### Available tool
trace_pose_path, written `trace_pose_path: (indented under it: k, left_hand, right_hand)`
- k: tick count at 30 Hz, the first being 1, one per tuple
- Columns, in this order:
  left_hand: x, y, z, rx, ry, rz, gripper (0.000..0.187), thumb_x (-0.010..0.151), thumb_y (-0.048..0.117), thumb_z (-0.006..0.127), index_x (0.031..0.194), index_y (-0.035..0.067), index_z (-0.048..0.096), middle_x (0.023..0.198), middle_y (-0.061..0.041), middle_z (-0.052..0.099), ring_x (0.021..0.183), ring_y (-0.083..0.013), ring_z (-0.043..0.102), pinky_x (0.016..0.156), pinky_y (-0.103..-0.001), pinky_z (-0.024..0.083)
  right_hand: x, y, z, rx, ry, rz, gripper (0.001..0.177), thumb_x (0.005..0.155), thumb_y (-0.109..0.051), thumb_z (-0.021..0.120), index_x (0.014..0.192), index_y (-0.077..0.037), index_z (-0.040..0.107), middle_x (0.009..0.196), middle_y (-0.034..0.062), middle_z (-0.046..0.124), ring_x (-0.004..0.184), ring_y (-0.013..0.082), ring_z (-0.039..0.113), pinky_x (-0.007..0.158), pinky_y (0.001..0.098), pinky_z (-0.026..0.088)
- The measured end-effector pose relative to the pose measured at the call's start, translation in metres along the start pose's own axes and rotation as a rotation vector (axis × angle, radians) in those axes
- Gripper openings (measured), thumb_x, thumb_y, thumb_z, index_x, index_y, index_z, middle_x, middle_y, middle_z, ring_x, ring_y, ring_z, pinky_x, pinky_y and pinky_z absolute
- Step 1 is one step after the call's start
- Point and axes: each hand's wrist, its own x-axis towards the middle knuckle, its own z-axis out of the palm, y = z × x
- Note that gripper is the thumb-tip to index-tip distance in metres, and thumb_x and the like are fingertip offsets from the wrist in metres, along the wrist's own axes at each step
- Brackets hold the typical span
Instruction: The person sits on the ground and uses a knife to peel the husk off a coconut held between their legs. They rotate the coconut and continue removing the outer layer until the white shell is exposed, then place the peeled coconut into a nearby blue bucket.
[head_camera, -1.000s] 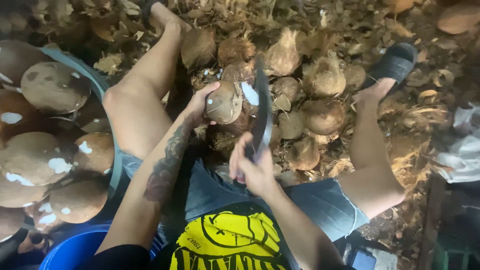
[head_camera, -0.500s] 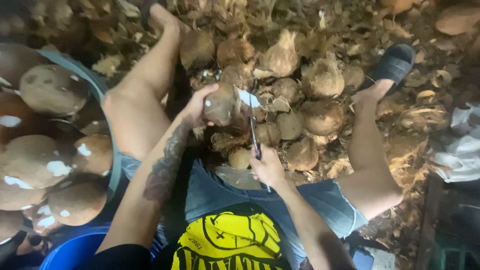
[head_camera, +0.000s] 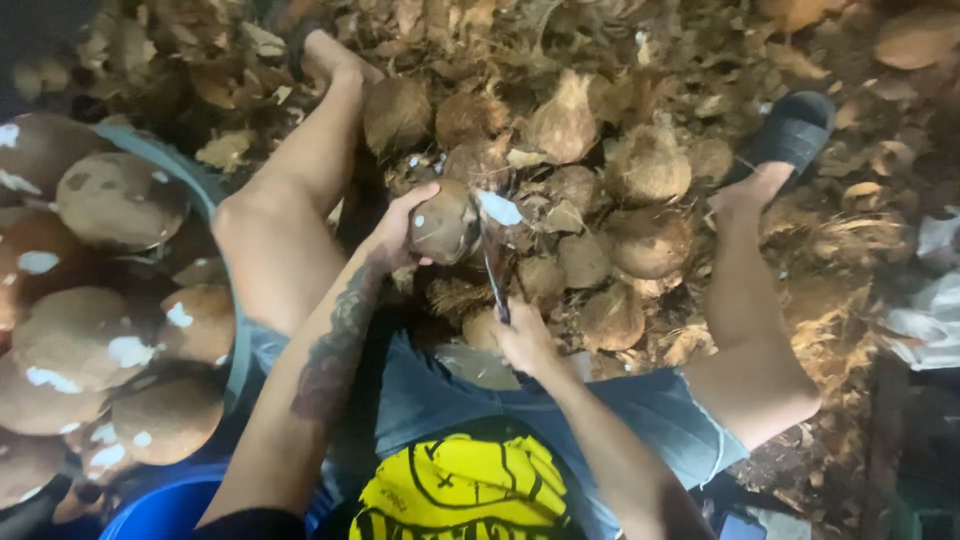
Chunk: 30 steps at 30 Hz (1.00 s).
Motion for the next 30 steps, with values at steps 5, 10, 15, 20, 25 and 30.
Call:
trace_pose_path:
  k: [5, 10, 15, 20, 25, 30]
  left_hand:
    - [-0.021, -0.003, 0.007, -0.091, -0.008, -0.018, 0.094, 0.061, 0.077, 0.076, 0.128, 0.013, 0.065, 0.108, -0.013, 0.076, 0.090, -0.0295, 0.076, 0.047, -0.037, 0.063]
    - [-0.007, -0.001, 0.003, -0.087, -0.014, 0.024, 0.096, 0.060, 0.075, 0.079, 0.129, 0.011, 0.064, 0.109, -0.015, 0.076, 0.093, -0.0345, 0.076, 0.051, -0.041, 0.065]
    - [0.001, -0.007, 0.001, 0.005, -0.020, 0.037, 0.093, 0.061, 0.073, 0.080, 0.127, 0.009, 0.067, 0.104, -0.014, 0.075, 0.095, -0.0373, 0.073, 0.058, -0.052, 0.064]
    - [-0.007, 0.002, 0.006, 0.044, -0.069, 0.027, 0.083, 0.062, 0.071, 0.078, 0.117, 0.010, 0.069, 0.096, -0.010, 0.074, 0.086, -0.0338, 0.074, 0.049, -0.046, 0.058]
    - [-0.007, -0.002, 0.005, 0.055, -0.057, 0.049, 0.089, 0.059, 0.071, 0.076, 0.125, 0.012, 0.069, 0.105, -0.012, 0.076, 0.094, -0.0368, 0.073, 0.056, -0.050, 0.053]
    - [0.022, -0.038, -0.025, -0.065, -0.126, 0.051, 0.074, 0.065, 0.056, 0.083, 0.119, 0.008, 0.069, 0.099, -0.016, 0.074, 0.079, -0.0405, 0.072, 0.042, -0.052, 0.050]
  right_hand:
    - [0.008, 0.008, 0.021, 1.445, -0.431, 0.079, 0.013, 0.066, -0.004, 0.048, 0.074, -0.012, 0.042, 0.045, 0.0164, 0.031, 0.033, 0.0306, 0.038, 0.036, 0.0437, 0.038]
    - [0.019, -0.027, -0.027, 1.608, -0.488, 0.023, 0.016, 0.069, -0.012, 0.053, 0.083, -0.017, 0.046, 0.053, 0.0019, 0.035, 0.045, 0.0195, 0.042, 0.050, 0.0371, 0.046]
    - [-0.049, -0.069, -0.048, 1.146, -0.129, -0.316, 0.019, 0.079, 0.003, 0.048, 0.087, -0.014, 0.049, 0.057, 0.0058, 0.055, 0.044, 0.0245, 0.060, 0.047, 0.0401, 0.056]
    - [-0.037, -0.009, -0.048, 0.342, 0.290, -1.214, 0.010, 0.078, -0.001, 0.061, 0.075, -0.011, 0.060, 0.065, 0.0047, 0.070, 0.050, 0.0243, 0.064, 0.050, 0.0337, 0.053]
    - [0.021, 0.049, 0.008, 0.001, 0.274, -0.307, 0.022, 0.078, -0.022, 0.069, 0.098, -0.012, 0.065, 0.072, 0.0131, 0.063, 0.064, 0.0293, 0.068, 0.056, 0.0374, 0.052]
    - [-0.022, 0.001, 0.000, 0.758, -0.080, 0.152, 0.005, 0.070, 0.000, 0.052, 0.067, 0.000, 0.049, 0.039, 0.0222, 0.044, 0.026, 0.0346, 0.052, 0.026, 0.0436, 0.041]
